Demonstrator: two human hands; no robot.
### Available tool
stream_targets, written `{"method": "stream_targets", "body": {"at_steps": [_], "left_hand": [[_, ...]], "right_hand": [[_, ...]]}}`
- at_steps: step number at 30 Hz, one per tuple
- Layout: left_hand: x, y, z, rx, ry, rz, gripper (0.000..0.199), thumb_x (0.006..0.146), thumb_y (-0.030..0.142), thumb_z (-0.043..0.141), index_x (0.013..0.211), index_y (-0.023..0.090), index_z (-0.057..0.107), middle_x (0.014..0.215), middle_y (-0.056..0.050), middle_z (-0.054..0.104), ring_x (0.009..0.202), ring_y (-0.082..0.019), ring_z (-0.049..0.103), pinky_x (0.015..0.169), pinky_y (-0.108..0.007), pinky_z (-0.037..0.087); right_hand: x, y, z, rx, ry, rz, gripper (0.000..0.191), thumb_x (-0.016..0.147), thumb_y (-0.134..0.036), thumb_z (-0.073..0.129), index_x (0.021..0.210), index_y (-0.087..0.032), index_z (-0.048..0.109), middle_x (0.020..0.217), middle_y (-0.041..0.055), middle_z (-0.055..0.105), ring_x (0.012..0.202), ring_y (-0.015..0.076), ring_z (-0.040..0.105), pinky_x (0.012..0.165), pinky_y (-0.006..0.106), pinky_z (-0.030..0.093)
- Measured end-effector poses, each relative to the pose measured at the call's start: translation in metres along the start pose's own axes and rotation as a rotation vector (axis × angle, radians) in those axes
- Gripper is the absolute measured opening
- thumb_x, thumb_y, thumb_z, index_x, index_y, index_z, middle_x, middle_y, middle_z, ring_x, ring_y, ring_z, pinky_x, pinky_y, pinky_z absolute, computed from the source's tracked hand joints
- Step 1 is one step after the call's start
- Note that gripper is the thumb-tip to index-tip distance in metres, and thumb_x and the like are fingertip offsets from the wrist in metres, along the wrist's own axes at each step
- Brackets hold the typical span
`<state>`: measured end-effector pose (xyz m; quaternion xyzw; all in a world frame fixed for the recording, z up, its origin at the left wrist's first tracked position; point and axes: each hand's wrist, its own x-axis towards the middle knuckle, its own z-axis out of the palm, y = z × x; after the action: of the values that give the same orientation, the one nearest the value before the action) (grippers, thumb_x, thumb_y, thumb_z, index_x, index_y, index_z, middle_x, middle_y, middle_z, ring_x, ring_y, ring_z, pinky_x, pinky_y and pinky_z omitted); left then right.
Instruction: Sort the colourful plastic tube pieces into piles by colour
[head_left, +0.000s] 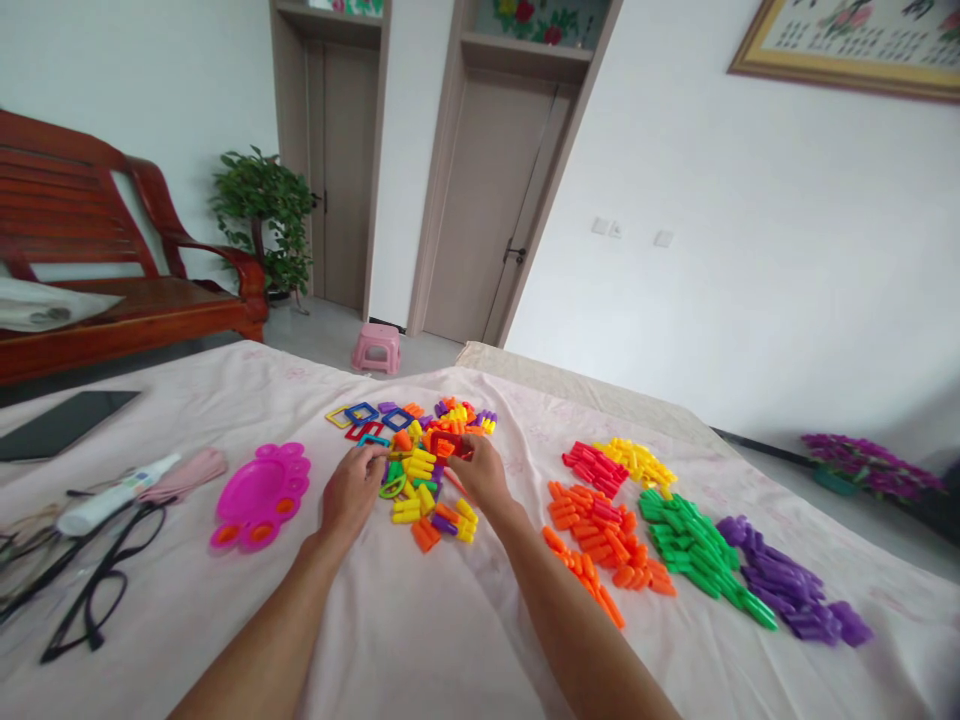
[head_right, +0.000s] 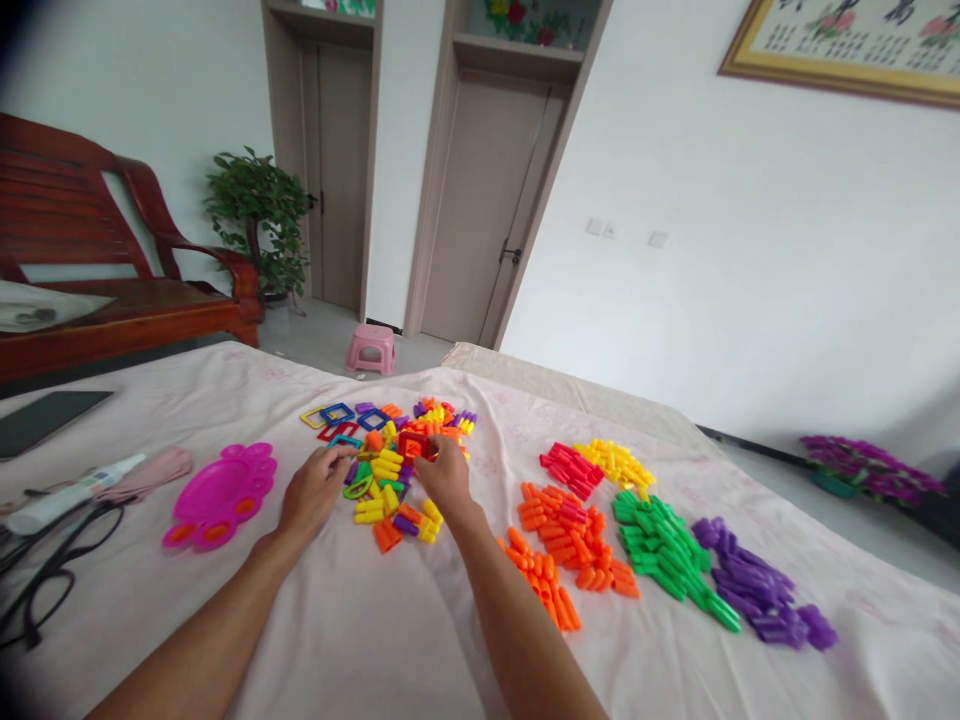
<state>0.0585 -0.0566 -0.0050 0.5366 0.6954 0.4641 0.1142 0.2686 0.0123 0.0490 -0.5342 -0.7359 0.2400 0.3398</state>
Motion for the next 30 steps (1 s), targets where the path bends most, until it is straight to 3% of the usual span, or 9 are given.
{"method": "stream_targets", "body": {"at_steps": [4,8,10,13,15,17,22,26,30], "left_hand": [[-0.005,0.019,0.000,-0.229,-0.015,0.059,0.041,0.097,0.049,0.043,0.113,0.022,0.070,0.122,-0.007,0.071,0.119,-0.023,0.063,0.105,-0.036,0.047],[-0.007,0.026,0.004,-0.374,-0.104,0.005,0.046,0.090,0.053,0.054,0.117,0.019,0.068,0.112,-0.008,0.075,0.103,-0.023,0.070,0.091,-0.034,0.054],[-0.005,0.021,0.005,-0.390,-0.069,-0.060,0.045,0.088,0.055,0.056,0.112,0.018,0.068,0.103,-0.008,0.076,0.094,-0.023,0.071,0.084,-0.032,0.055],[0.003,0.008,0.002,-0.343,0.122,-0.169,0.044,0.089,0.056,0.051,0.106,0.019,0.066,0.097,-0.007,0.076,0.088,-0.023,0.070,0.078,-0.031,0.054],[0.009,-0.002,-0.002,-0.263,0.228,-0.228,0.041,0.090,0.054,0.048,0.105,0.020,0.065,0.095,-0.007,0.075,0.087,-0.022,0.070,0.075,-0.029,0.053],[0.014,-0.009,-0.006,-0.191,0.272,-0.262,0.038,0.091,0.052,0.047,0.104,0.021,0.064,0.094,-0.006,0.074,0.086,-0.022,0.069,0.073,-0.029,0.052],[0.017,-0.015,-0.012,-0.085,0.231,-0.281,0.035,0.092,0.049,0.048,0.104,0.022,0.065,0.098,-0.007,0.076,0.087,-0.022,0.070,0.069,-0.028,0.049],[0.016,-0.016,-0.015,0.041,0.125,-0.269,0.033,0.093,0.044,0.047,0.108,0.022,0.066,0.105,-0.009,0.077,0.090,-0.023,0.070,0.072,-0.029,0.048],[0.017,-0.015,-0.016,0.186,-0.007,-0.185,0.033,0.095,0.037,0.046,0.114,0.021,0.067,0.118,-0.011,0.074,0.106,-0.026,0.068,0.082,-0.031,0.047]], "right_hand": [[-0.007,-0.009,0.009,0.260,-0.085,0.036,0.010,0.071,-0.020,0.065,0.080,-0.018,0.067,0.071,-0.0030,0.062,0.066,0.0131,0.055,0.059,0.022,0.040],[-0.017,-0.016,0.028,0.479,-0.240,0.067,0.016,0.069,-0.024,0.073,0.082,-0.017,0.068,0.068,-0.0041,0.061,0.062,0.0118,0.053,0.057,0.022,0.042],[-0.016,-0.013,0.029,0.504,-0.292,0.078,0.021,0.072,-0.028,0.074,0.090,-0.017,0.071,0.074,-0.0022,0.066,0.064,0.0130,0.057,0.058,0.023,0.044],[-0.004,0.000,0.013,0.304,-0.163,0.078,0.019,0.082,-0.028,0.068,0.098,-0.019,0.074,0.089,0.0023,0.073,0.078,0.0171,0.066,0.068,0.027,0.050],[0.007,0.012,-0.003,0.036,-0.038,0.080,0.018,0.085,-0.020,0.064,0.098,-0.022,0.076,0.100,0.0043,0.075,0.093,0.0199,0.069,0.078,0.029,0.051],[0.017,0.021,-0.014,-0.228,-0.017,0.085,0.023,0.086,-0.015,0.062,0.100,-0.024,0.077,0.111,0.0062,0.074,0.106,0.0223,0.068,0.085,0.031,0.051],[0.027,0.027,-0.014,-0.538,-0.147,-0.006,0.029,0.088,-0.009,0.058,0.108,-0.023,0.075,0.126,0.0108,0.068,0.119,0.0244,0.063,0.087,0.031,0.049],[0.026,0.029,-0.007,-0.559,-0.153,-0.042,0.032,0.088,-0.008,0.057,0.115,-0.021,0.067,0.123,0.0089,0.070,0.116,0.0224,0.064,0.083,0.029,0.047],[0.027,0.034,-0.009,-0.550,-0.193,-0.048,0.027,0.091,-0.018,0.062,0.118,-0.021,0.061,0.122,0.0078,0.070,0.111,0.0217,0.066,0.078,0.028,0.044]]}}
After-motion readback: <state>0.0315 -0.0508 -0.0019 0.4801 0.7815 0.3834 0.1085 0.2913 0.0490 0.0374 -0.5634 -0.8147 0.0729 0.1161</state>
